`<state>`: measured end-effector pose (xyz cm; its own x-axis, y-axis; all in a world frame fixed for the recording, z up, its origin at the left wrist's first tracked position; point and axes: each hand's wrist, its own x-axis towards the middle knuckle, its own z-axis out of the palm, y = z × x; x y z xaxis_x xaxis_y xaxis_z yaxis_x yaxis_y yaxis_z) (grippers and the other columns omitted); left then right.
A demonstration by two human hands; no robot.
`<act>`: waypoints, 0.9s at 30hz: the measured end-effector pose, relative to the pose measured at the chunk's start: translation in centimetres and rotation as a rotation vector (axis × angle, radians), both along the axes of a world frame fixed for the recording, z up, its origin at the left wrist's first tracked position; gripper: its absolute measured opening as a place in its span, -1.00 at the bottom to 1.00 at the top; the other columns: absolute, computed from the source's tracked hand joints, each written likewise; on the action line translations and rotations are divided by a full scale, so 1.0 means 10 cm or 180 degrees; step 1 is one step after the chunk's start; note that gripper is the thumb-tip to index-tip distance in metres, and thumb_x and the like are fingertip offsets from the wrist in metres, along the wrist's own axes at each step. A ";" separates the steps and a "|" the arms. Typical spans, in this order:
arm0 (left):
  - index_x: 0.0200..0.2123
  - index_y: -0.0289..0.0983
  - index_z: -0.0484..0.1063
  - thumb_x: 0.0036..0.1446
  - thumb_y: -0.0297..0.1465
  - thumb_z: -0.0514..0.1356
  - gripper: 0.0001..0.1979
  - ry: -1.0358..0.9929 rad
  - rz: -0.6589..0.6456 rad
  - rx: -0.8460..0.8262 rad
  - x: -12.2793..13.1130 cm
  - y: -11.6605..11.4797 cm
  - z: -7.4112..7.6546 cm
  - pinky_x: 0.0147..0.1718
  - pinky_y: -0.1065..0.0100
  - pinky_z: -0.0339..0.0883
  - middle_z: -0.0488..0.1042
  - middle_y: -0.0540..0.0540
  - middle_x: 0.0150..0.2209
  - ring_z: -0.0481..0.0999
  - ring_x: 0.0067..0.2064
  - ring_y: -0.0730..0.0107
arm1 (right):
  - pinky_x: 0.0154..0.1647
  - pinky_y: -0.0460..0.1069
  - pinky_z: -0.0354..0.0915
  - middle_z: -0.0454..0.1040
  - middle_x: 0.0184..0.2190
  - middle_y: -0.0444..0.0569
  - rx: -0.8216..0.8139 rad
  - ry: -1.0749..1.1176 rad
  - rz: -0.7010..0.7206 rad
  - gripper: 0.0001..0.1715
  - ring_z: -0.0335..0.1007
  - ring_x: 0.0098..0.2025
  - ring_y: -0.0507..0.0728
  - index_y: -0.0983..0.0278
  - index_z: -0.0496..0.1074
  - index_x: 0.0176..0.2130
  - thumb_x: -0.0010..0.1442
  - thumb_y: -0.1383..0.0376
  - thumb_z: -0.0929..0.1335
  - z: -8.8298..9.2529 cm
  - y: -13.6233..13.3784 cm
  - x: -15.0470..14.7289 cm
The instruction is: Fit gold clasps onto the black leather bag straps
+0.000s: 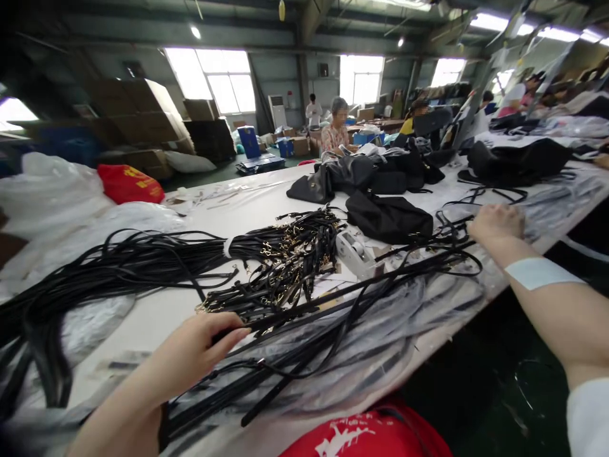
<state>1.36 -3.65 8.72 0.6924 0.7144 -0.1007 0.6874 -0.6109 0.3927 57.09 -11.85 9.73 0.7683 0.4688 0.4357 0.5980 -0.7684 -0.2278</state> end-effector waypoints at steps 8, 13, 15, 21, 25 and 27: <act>-0.36 -0.22 0.57 0.24 -0.22 0.09 -0.69 -0.0004 0.0344 -0.0510 0.60 -0.27 -0.89 -0.45 0.38 0.10 0.58 -0.10 -0.40 0.47 -0.39 0.29 | 0.03 -0.02 0.37 0.59 -0.06 -0.01 -0.0392 0.1425 0.3711 -0.66 0.51 -0.02 0.16 0.21 0.55 -0.05 0.37 0.19 0.24 -0.84 0.33 -2.16; -0.28 -0.20 0.59 0.24 -0.21 0.09 -0.70 -0.0248 0.0006 -0.0511 0.56 -0.32 -0.99 -0.45 0.38 0.10 0.61 -0.10 -0.33 0.48 -0.35 0.27 | -0.19 -0.02 0.41 0.63 -0.22 -0.02 -0.0725 0.2802 0.4834 -0.66 0.54 -0.21 0.16 0.22 0.57 -0.10 0.32 0.16 0.27 -1.40 0.11 -3.08; -0.30 -0.22 0.58 0.23 -0.20 0.12 -0.71 -0.0278 -0.0120 -0.0588 0.41 -0.29 -0.96 -0.48 0.40 0.07 0.59 -0.07 -0.38 0.45 -0.39 0.33 | -0.30 -0.04 0.37 0.62 -0.31 -0.03 -0.0747 0.2731 0.4579 -0.68 0.51 -0.29 0.16 0.24 0.59 -0.22 0.27 0.11 0.32 -1.51 0.17 -3.05; -0.36 -0.27 0.56 0.23 -0.25 0.14 -0.73 -0.0353 0.0180 -0.0976 0.09 -0.23 -0.97 -0.50 0.45 0.09 0.51 0.01 -0.49 0.34 -0.48 0.45 | -0.16 0.12 0.34 0.57 -0.43 0.01 -0.0619 0.1482 0.4311 -0.65 0.46 -0.30 0.22 0.22 0.58 -0.36 0.26 0.06 0.34 -1.53 0.33 -2.86; -0.33 -0.28 0.56 0.23 -0.28 0.13 -0.74 -0.0471 0.0241 -0.0915 0.28 -0.29 -1.13 -0.46 0.44 0.16 0.57 -0.05 -0.41 0.41 -0.43 0.39 | 0.24 0.32 0.10 0.57 -0.07 0.09 -0.0433 0.1253 0.4767 -0.63 0.41 0.05 0.30 0.25 0.48 0.03 0.28 0.16 0.33 -1.52 0.14 -3.28; -0.33 -0.30 0.56 0.23 -0.30 0.13 -0.75 -0.0594 -0.0001 -0.0892 0.37 -0.29 -1.15 -0.44 0.44 0.19 0.59 -0.08 -0.36 0.45 -0.40 0.38 | 0.22 0.27 0.18 0.49 0.07 0.17 -0.0457 0.1554 0.4698 -0.48 0.38 0.11 0.29 0.32 0.35 0.17 0.30 0.16 0.30 -1.55 0.04 -3.45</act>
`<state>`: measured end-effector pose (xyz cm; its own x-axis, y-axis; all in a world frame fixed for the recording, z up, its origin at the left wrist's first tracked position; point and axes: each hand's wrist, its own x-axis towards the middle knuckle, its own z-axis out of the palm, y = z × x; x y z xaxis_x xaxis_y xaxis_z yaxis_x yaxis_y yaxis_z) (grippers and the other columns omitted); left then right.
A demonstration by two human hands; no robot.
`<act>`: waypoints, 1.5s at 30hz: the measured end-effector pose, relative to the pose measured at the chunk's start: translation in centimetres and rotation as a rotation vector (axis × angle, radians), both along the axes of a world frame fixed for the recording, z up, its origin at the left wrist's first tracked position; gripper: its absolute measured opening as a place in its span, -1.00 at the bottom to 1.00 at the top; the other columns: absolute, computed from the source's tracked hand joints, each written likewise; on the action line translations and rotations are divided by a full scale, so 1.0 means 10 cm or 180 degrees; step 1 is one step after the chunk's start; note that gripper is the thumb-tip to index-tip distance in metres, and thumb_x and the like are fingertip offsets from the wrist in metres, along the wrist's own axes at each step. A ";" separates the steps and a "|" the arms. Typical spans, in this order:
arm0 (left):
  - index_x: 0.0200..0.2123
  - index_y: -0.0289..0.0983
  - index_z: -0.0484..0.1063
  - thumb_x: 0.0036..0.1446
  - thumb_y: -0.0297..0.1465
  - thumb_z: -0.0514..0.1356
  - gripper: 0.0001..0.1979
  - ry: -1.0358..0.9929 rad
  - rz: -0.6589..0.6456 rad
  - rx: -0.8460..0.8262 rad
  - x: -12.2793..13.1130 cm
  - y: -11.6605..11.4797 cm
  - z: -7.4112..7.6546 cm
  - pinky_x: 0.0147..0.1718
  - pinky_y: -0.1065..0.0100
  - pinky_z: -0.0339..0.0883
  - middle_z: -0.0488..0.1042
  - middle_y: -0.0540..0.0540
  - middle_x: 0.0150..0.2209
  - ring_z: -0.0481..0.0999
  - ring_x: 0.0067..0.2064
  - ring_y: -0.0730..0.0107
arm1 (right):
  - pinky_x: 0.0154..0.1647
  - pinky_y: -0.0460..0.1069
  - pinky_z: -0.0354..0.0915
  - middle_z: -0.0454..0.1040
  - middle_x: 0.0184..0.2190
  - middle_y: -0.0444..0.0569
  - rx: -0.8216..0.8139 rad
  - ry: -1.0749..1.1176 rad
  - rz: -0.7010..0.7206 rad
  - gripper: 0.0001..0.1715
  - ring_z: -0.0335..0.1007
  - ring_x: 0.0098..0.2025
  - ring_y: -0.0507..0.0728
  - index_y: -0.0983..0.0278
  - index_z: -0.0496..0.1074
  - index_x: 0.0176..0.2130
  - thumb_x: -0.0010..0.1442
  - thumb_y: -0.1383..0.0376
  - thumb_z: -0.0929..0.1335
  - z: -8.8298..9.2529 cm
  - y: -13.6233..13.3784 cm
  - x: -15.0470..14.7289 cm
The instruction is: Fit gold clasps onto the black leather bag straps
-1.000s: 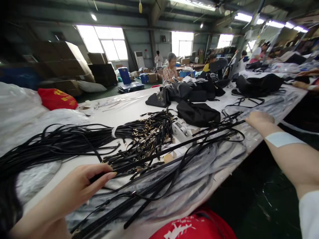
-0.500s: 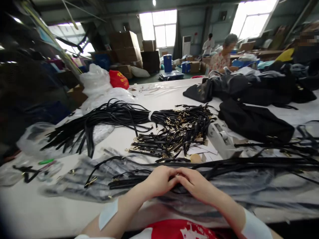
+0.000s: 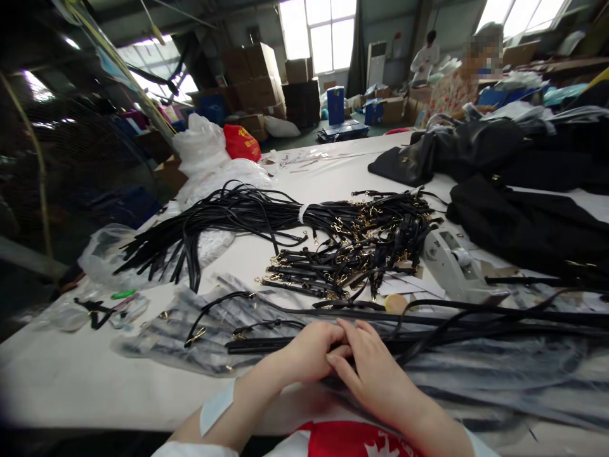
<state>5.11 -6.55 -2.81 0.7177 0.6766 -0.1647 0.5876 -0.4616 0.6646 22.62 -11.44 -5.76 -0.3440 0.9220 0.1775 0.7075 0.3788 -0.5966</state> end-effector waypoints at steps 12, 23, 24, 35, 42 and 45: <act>-0.10 -0.29 0.51 0.32 -0.30 0.05 -0.71 0.0606 0.0744 0.0980 -0.11 1.02 -0.07 0.00 0.29 0.35 0.54 -0.18 -0.07 0.50 -0.03 0.21 | -0.15 0.01 0.42 0.56 -0.19 0.03 -0.0823 0.0283 0.0734 -0.78 0.49 -0.10 0.23 0.14 0.60 -0.18 0.13 0.16 0.45 0.25 -0.09 0.31; -0.11 -0.33 0.49 0.07 -0.44 0.25 -0.73 0.1029 0.0664 0.1289 0.04 1.36 -0.35 0.11 0.16 0.30 0.43 -0.26 0.01 0.39 0.09 0.04 | 0.07 0.14 0.39 0.61 -0.30 0.05 -0.0745 0.0807 0.0242 -0.82 0.47 0.06 0.35 0.19 0.62 -0.35 0.10 0.13 0.47 0.06 -0.09 0.32; -0.11 -0.35 0.48 0.07 -0.44 0.25 -0.72 0.1000 0.0629 0.1300 0.07 1.36 -0.33 0.13 0.17 0.28 0.41 -0.28 0.04 0.36 0.12 0.04 | 0.08 0.16 0.39 0.61 -0.31 0.05 -0.0710 0.0828 0.0249 -0.82 0.46 0.06 0.35 0.18 0.62 -0.34 0.12 0.14 0.46 0.07 -0.08 0.31; -0.19 -0.35 0.51 0.10 -0.41 0.24 -0.80 0.1061 0.1117 0.0838 -0.12 1.48 -0.03 -0.11 0.19 0.38 0.56 -0.33 -0.15 0.56 -0.10 0.03 | 0.11 0.25 0.34 0.60 -0.14 0.13 -0.0727 0.1135 -0.0401 -0.69 0.44 0.09 0.40 0.19 0.61 -0.30 0.20 0.04 0.39 0.10 -0.09 0.32; -0.23 -0.22 0.55 0.18 -0.30 0.14 -0.79 0.0376 0.1291 0.0298 -0.50 1.43 0.30 -0.32 0.34 0.40 0.61 -0.10 -0.35 0.59 -0.36 0.28 | -0.32 0.02 0.44 0.57 -0.30 0.10 -0.0730 0.2020 -0.0732 -0.55 0.47 -0.34 0.18 0.28 0.60 -0.41 0.15 -0.04 0.40 0.13 0.01 0.32; -0.07 -0.24 0.44 0.21 -0.40 0.04 -0.72 -0.0470 0.1104 -0.0038 -0.44 1.28 0.39 -0.34 0.44 0.40 0.58 -0.07 -0.24 0.58 -0.33 0.43 | -0.56 -0.09 0.27 0.53 -0.40 0.04 -0.0812 0.2494 -0.0794 -0.53 0.28 -0.54 0.02 0.31 0.60 -0.36 0.13 -0.06 0.41 0.19 0.10 0.30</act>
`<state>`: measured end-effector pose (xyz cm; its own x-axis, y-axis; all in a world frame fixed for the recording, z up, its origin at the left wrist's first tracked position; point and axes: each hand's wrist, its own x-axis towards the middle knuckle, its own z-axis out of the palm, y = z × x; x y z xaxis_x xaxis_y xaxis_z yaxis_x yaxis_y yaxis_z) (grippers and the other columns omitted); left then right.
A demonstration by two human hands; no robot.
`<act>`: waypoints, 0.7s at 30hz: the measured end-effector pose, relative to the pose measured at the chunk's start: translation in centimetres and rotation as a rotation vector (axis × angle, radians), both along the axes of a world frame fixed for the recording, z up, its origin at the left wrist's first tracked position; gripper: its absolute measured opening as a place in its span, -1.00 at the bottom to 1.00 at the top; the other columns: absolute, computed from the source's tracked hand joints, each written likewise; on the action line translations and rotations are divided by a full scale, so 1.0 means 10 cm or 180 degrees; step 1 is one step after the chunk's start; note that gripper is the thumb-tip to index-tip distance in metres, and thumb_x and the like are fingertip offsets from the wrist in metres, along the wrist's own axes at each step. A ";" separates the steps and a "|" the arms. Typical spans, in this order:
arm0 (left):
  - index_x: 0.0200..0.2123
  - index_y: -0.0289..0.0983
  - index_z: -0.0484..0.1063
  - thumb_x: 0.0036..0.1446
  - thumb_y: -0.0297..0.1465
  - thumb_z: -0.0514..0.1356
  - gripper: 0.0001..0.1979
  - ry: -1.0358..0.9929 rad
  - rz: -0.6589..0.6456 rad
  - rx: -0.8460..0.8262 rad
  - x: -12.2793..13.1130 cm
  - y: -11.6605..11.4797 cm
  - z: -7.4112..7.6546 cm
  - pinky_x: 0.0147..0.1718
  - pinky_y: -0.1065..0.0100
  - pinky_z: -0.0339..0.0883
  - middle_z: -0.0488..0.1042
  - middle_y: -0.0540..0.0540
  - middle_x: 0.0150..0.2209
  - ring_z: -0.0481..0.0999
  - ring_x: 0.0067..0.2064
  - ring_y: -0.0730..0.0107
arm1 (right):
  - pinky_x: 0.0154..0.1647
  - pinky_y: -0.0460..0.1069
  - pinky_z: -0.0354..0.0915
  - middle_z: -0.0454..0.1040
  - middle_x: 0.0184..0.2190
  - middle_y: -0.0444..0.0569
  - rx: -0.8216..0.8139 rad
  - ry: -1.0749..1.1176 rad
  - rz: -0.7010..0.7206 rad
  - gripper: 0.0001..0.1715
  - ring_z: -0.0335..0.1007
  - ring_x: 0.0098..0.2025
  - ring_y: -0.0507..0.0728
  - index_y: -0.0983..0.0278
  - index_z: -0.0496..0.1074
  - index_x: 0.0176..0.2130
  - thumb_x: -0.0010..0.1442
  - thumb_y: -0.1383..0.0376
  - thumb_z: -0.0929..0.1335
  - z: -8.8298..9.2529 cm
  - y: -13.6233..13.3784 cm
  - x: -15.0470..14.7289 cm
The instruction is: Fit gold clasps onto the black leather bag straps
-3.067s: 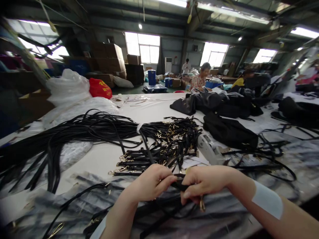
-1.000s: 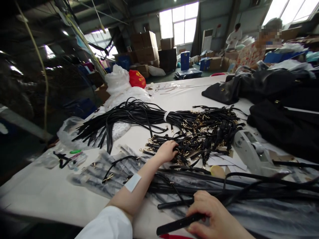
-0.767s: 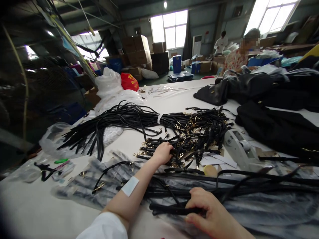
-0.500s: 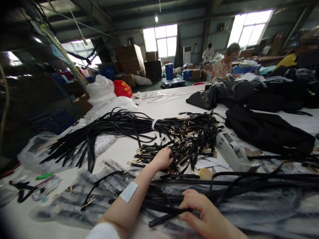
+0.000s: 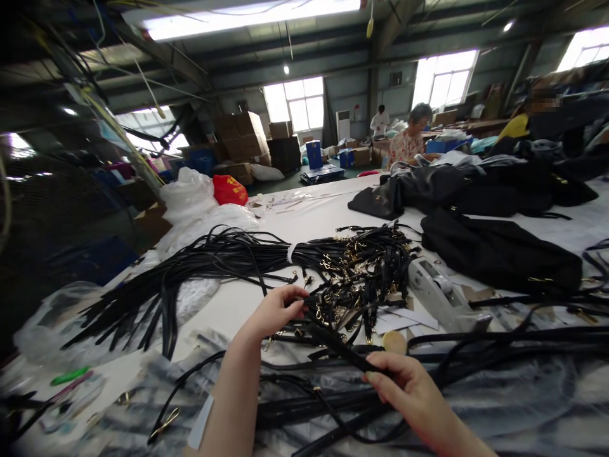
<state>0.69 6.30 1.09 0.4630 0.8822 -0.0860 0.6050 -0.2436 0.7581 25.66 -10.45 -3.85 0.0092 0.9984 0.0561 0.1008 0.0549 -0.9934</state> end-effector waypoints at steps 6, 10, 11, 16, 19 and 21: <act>-0.31 -0.28 0.39 -0.11 -0.57 0.00 -0.72 -0.1760 0.0153 -0.0117 0.18 -0.29 0.18 -0.50 0.52 0.16 0.31 0.08 -0.53 0.27 -0.51 0.55 | -0.58 -0.11 0.10 0.34 -0.60 -0.10 0.0093 0.0081 -0.0083 -0.51 0.12 -0.59 -0.02 0.31 0.59 -0.38 0.14 -0.07 0.41 0.15 0.17 0.01; -0.42 -0.26 0.35 -0.09 -0.53 -0.04 -0.79 -0.1877 0.0453 -0.0145 0.27 -0.33 0.12 -0.50 0.49 0.13 0.25 0.10 -0.61 0.23 -0.55 0.52 | -0.57 -0.11 0.08 0.26 -0.66 -0.14 0.0052 0.0038 -0.0119 -0.50 0.11 -0.59 -0.01 0.32 0.59 -0.38 0.14 -0.08 0.40 0.14 0.24 -0.03; -0.42 -0.26 0.36 -0.08 -0.53 -0.04 -0.80 -0.1747 0.0405 -0.0133 0.28 -0.32 0.08 -0.48 0.48 0.16 0.29 0.08 -0.60 0.27 -0.53 0.50 | -0.57 -0.10 0.09 0.25 -0.66 -0.15 0.0042 0.0012 -0.0118 -0.50 0.11 -0.59 -0.01 0.32 0.58 -0.39 0.14 -0.08 0.40 0.13 0.25 -0.04; -0.31 -0.27 0.45 0.01 -0.55 -0.04 -0.72 -0.0686 -0.0437 0.0134 0.17 -0.38 0.07 -0.38 0.43 0.27 0.50 0.01 -0.44 0.42 -0.42 0.44 | -0.56 -0.09 0.14 0.32 -0.64 -0.12 -0.0008 -0.0010 -0.0267 -0.55 0.15 -0.58 0.00 0.31 0.58 -0.38 0.11 -0.04 0.44 0.10 0.22 -0.03; -0.26 -0.25 0.52 0.06 -0.54 0.01 -0.70 0.0001 -0.1153 0.0386 0.05 -0.50 0.16 -0.29 0.40 0.29 0.56 -0.03 -0.33 0.47 -0.31 0.36 | -0.57 -0.08 0.16 0.37 -0.61 -0.11 -0.0070 0.0034 -0.0366 -0.62 0.17 -0.57 0.01 0.29 0.58 -0.36 0.10 0.00 0.47 0.11 0.19 0.01; -0.24 -0.22 0.55 0.04 -0.55 0.06 -0.69 0.0430 -0.1699 0.0388 0.00 -0.58 0.18 -0.23 0.38 0.30 0.58 -0.04 -0.27 0.50 -0.25 0.30 | -0.57 -0.08 0.17 0.37 -0.61 -0.10 -0.0068 0.0055 -0.0435 -0.65 0.19 -0.56 0.01 0.27 0.57 -0.35 0.10 0.03 0.47 0.10 0.19 0.04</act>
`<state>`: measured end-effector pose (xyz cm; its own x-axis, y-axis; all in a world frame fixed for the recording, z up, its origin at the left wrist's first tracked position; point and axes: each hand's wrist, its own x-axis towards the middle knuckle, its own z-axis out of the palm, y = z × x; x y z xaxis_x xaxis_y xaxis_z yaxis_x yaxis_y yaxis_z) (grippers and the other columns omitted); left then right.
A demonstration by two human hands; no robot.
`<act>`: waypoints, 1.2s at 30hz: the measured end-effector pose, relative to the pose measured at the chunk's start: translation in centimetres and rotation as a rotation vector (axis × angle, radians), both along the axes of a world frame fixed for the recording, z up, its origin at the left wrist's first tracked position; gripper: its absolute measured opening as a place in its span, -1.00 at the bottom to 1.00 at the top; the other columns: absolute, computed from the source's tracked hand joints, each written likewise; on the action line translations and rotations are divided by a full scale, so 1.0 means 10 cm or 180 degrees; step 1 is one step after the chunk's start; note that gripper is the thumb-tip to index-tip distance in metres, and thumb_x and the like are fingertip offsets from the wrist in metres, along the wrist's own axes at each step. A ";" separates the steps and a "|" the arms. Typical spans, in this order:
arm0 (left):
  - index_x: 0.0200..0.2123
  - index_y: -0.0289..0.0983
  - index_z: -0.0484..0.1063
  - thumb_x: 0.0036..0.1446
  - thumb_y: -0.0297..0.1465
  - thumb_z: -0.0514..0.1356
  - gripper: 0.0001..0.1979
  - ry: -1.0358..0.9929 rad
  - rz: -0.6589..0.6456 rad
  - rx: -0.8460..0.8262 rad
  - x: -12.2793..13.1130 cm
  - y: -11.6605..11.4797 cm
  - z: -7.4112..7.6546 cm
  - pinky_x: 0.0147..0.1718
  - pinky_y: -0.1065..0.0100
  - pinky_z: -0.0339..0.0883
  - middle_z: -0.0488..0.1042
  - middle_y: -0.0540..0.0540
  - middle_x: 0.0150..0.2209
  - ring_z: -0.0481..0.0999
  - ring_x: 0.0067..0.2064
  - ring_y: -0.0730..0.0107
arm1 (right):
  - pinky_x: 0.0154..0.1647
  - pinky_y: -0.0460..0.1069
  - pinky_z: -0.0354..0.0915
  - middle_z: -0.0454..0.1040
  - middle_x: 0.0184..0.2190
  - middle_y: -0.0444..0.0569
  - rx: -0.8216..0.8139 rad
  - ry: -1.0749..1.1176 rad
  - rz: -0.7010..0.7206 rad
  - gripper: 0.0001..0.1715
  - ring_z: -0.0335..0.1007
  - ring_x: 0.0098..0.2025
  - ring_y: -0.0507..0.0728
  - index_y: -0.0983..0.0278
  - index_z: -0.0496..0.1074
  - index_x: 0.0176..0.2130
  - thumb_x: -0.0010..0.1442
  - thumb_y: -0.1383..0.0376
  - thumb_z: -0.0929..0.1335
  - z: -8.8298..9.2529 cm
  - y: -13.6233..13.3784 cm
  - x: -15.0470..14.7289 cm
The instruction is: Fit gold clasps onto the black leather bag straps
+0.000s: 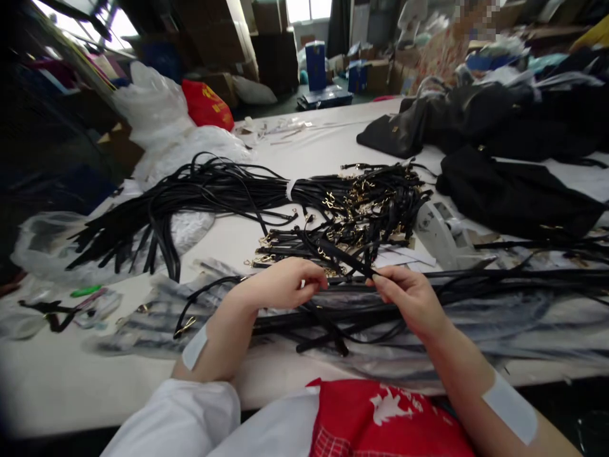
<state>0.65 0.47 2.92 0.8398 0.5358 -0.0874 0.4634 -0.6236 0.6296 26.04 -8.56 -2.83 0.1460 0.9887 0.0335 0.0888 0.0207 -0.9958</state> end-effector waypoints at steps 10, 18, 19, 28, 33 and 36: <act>-0.23 -0.30 0.53 0.17 -0.45 0.19 -0.87 0.0580 -0.0912 0.0922 0.19 -0.55 -0.60 -0.16 0.25 0.33 0.48 -0.20 -0.23 0.46 -0.15 0.13 | -0.57 -0.06 0.16 0.37 -0.61 -0.13 0.0010 0.0054 0.0099 -0.65 0.19 -0.58 0.02 0.26 0.56 -0.34 0.10 0.02 0.47 -0.02 0.05 -0.06; -0.23 -0.30 0.45 0.27 -0.43 0.10 -0.87 0.0106 -0.1069 0.0301 0.27 -0.56 -0.49 -0.21 0.35 0.31 0.48 -0.15 -0.24 0.44 -0.22 0.27 | -0.53 -0.06 0.14 0.35 -0.60 -0.13 0.0050 0.0077 0.0054 -0.67 0.17 -0.56 0.02 0.26 0.55 -0.33 0.14 0.04 0.46 -0.01 0.01 0.02; -0.19 -0.29 0.42 0.28 -0.43 0.08 -0.87 -0.0053 -0.0856 0.0068 0.25 -0.51 -0.38 -0.23 0.36 0.31 0.48 -0.13 -0.24 0.44 -0.24 0.30 | -0.52 -0.06 0.15 0.35 -0.60 -0.13 0.0050 0.0086 0.0041 -0.66 0.17 -0.56 0.02 0.27 0.55 -0.34 0.14 0.03 0.45 -0.02 0.00 0.02; -0.28 -0.31 0.32 0.19 -0.04 0.10 -0.60 -0.2470 0.0783 -0.2153 0.27 -0.07 -0.01 -0.58 0.46 -0.12 0.09 0.11 -0.55 0.00 -0.56 0.58 | -0.50 -0.09 0.13 0.32 -0.66 -0.14 -0.0087 0.0756 0.0075 -0.62 0.14 -0.56 0.00 0.28 0.55 -0.43 0.12 0.01 0.47 -0.06 0.11 -0.06; -0.31 -0.34 0.36 0.19 -0.01 0.16 -0.55 -0.3058 0.0848 -0.2766 0.42 0.04 -0.14 -0.64 0.48 -0.26 0.02 0.17 -0.62 -0.09 -0.61 0.62 | -0.49 -0.10 0.15 0.31 -0.66 -0.14 -0.0162 0.1133 -0.0008 -0.59 0.12 -0.56 -0.03 0.29 0.58 -0.41 0.03 -0.02 0.52 -0.02 0.13 -0.07; -0.31 -0.34 0.37 0.16 -0.04 0.20 -0.57 -0.3268 0.0801 -0.2955 0.42 0.06 -0.19 -0.67 0.51 -0.26 0.08 0.15 -0.63 -0.04 -0.62 0.62 | -0.50 -0.11 0.14 0.35 -0.63 -0.12 -0.0183 0.1201 -0.0019 -0.58 0.13 -0.55 -0.04 0.30 0.59 -0.43 0.00 -0.02 0.53 0.00 0.12 -0.09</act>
<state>4.88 1.12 1.05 0.6360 0.7655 0.0977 -0.4122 0.2299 0.8816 25.17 -7.32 -2.84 0.1432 0.9865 -0.0790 -0.2843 -0.0355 -0.9581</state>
